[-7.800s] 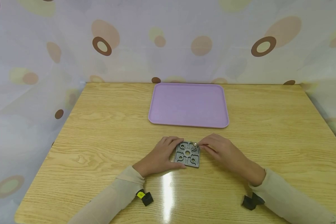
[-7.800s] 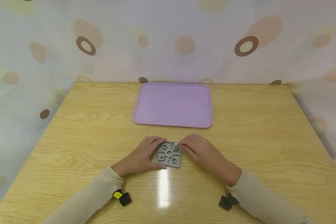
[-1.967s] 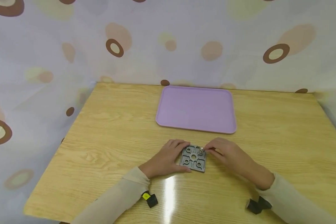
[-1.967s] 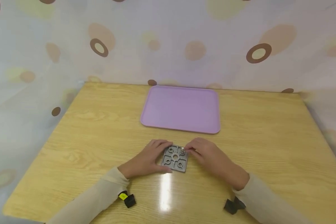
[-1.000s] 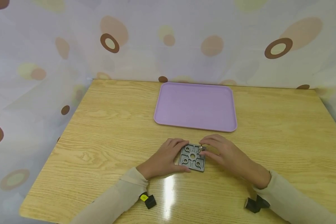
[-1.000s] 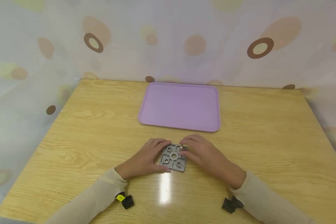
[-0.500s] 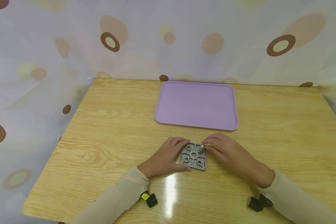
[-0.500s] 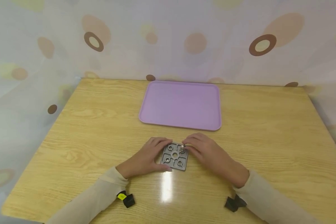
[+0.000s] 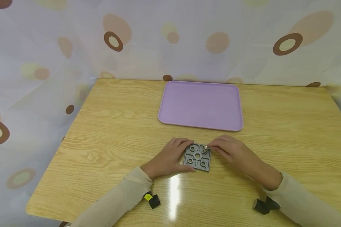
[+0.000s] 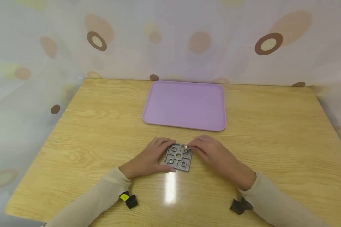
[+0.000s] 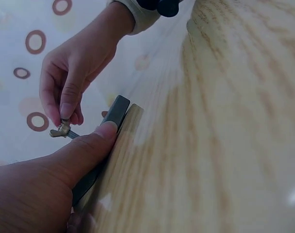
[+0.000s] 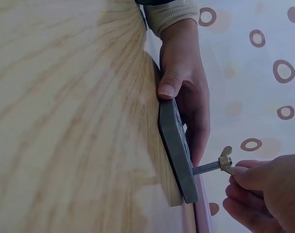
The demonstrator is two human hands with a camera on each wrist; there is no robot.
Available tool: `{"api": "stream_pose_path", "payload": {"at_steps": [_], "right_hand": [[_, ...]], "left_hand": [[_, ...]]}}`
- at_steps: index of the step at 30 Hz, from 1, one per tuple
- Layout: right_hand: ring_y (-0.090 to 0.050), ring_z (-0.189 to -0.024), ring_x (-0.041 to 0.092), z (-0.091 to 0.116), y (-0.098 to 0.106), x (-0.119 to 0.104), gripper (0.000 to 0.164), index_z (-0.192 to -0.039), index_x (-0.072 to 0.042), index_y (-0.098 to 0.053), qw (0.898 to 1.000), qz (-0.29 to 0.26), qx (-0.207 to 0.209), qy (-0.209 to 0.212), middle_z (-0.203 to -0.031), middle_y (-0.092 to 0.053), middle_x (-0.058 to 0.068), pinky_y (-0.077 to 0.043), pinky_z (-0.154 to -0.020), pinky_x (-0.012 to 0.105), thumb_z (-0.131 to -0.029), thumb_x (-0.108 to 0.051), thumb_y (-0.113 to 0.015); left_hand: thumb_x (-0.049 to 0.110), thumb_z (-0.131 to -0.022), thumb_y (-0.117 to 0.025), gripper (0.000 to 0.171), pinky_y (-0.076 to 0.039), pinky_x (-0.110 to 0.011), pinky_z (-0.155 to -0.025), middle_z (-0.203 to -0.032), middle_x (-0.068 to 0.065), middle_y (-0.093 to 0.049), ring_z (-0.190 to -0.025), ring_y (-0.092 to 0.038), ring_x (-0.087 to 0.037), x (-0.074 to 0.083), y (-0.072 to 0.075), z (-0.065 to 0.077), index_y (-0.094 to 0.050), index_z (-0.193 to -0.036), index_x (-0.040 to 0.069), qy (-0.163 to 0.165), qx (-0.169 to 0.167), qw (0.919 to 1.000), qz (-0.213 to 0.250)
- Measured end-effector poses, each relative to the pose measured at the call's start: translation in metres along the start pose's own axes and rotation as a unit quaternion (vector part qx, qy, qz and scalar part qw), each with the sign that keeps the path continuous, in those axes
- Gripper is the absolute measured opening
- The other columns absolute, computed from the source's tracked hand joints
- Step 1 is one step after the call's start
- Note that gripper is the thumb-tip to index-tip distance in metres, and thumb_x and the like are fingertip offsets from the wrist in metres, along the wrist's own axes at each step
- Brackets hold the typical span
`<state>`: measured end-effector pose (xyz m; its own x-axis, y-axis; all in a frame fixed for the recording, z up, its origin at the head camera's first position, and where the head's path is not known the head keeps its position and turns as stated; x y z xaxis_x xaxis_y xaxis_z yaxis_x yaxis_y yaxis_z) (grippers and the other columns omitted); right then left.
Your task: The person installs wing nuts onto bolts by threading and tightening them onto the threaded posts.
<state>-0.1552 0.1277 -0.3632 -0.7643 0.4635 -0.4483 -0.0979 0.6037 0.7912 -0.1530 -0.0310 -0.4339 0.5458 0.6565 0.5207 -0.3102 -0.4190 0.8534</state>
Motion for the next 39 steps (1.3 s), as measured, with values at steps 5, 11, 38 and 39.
{"api": "stream_pose_path", "payload": {"at_steps": [5,11,38,39], "right_hand": [[-0.059,-0.093,0.012,0.0,-0.001,0.001,0.026,-0.099,-0.01,-0.069,1.0,-0.005,-0.013,0.0,-0.099,-0.064,-0.005,-0.044,-0.084,0.018,-0.078,0.006,-0.069],[-0.059,-0.093,0.01,0.0,-0.004,0.003,0.022,-0.098,-0.012,-0.068,1.0,-0.015,-0.024,-0.005,-0.098,-0.064,-0.007,-0.046,-0.082,0.02,-0.08,-0.001,-0.07],[-0.055,-0.104,0.016,-0.007,-0.012,0.001,0.033,-0.11,-0.006,-0.064,0.999,0.008,-0.03,-0.015,-0.111,-0.06,0.0,-0.047,-0.086,0.032,-0.079,-0.013,-0.073],[-0.055,-0.104,0.016,-0.007,-0.012,0.001,0.033,-0.11,-0.006,-0.064,0.999,0.009,-0.03,-0.018,-0.11,-0.061,0.0,-0.047,-0.086,0.033,-0.079,-0.013,-0.073]], "left_hand": [[0.069,-0.073,-0.059,0.094,-0.027,-0.033,-0.104,-0.141,0.002,-0.034,-0.124,-0.03,-0.013,0.0,0.001,-0.001,-0.028,-0.146,0.019,0.002,0.001,1.0,-0.002],[0.071,-0.073,-0.058,0.095,-0.029,-0.032,-0.103,-0.14,0.002,-0.035,-0.123,-0.031,-0.013,-0.001,0.001,-0.001,-0.028,-0.146,0.018,0.002,0.002,1.0,-0.007],[0.069,-0.073,-0.059,0.094,-0.03,-0.032,-0.102,-0.139,0.001,-0.035,-0.12,-0.032,-0.013,0.0,0.001,0.0,-0.029,-0.146,0.017,-0.004,0.004,1.0,-0.005],[0.07,-0.073,-0.059,0.094,-0.03,-0.032,-0.102,-0.139,0.001,-0.035,-0.121,-0.032,-0.013,0.0,0.001,0.0,-0.029,-0.146,0.017,-0.005,0.004,1.0,-0.006]]}}
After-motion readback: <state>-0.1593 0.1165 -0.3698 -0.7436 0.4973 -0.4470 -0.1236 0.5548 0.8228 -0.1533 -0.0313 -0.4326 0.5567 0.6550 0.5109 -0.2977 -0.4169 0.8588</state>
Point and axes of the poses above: each hand's wrist, its own z-axis away from the middle knuckle, its own y-axis out of the back of the hand, x = y × z, the point moved 8 cm from there along -z, towards the middle knuckle
